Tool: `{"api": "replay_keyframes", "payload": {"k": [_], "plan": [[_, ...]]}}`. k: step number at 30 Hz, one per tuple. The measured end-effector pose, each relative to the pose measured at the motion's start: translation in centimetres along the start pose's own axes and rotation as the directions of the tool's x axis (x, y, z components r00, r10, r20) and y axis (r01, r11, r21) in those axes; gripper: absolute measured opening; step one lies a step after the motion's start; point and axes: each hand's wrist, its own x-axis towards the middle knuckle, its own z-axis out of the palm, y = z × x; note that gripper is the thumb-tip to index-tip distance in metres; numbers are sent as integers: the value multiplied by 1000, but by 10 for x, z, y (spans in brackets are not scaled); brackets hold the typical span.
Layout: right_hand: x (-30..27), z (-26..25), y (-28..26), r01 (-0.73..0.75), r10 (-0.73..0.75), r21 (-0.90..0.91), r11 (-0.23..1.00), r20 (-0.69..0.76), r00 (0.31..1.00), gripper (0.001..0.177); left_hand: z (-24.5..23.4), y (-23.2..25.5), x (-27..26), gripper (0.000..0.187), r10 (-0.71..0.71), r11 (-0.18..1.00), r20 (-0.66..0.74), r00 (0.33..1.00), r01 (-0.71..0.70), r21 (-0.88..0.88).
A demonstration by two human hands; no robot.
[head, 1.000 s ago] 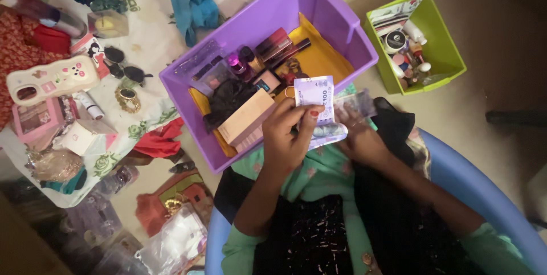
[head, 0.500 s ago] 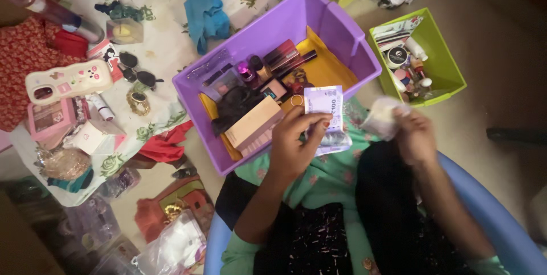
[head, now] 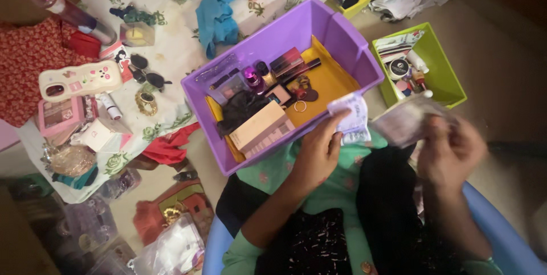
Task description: The person sits on the floor and organizes various items, including currency notes, makeup products, and accessories, into purple and green plastic bins. They wipe a small bottle and a flower-shaped object with a blue cloth before placing them into the purple bin.
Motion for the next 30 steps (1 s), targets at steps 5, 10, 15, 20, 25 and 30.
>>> {"api": "replay_keyframes", "payload": {"k": [5,10,15,20,25,30], "plan": [[-9,46,-12,486,-544,-495,720,31,838,34,9,-4,-2,46,-87,995,-64,994,83,-52],[-28,96,-31,470,-266,-334,817,505,821,53,30,-21,-16,57,97,976,-98,990,-114,-186],[-25,111,-46,259,-156,-135,956,514,843,58,28,-27,-12,72,112,905,-73,991,-133,-404],[-6,104,-51,343,-194,-425,838,355,914,35,22,-23,-6,41,122,975,-168,978,-150,-162],[13,94,-49,288,-70,-530,798,393,917,43,25,-25,-2,38,129,971,-245,961,-173,-168],[-8,98,-31,-126,254,-465,877,223,941,58,35,-32,-5,36,80,954,-294,953,-158,-254]]}}
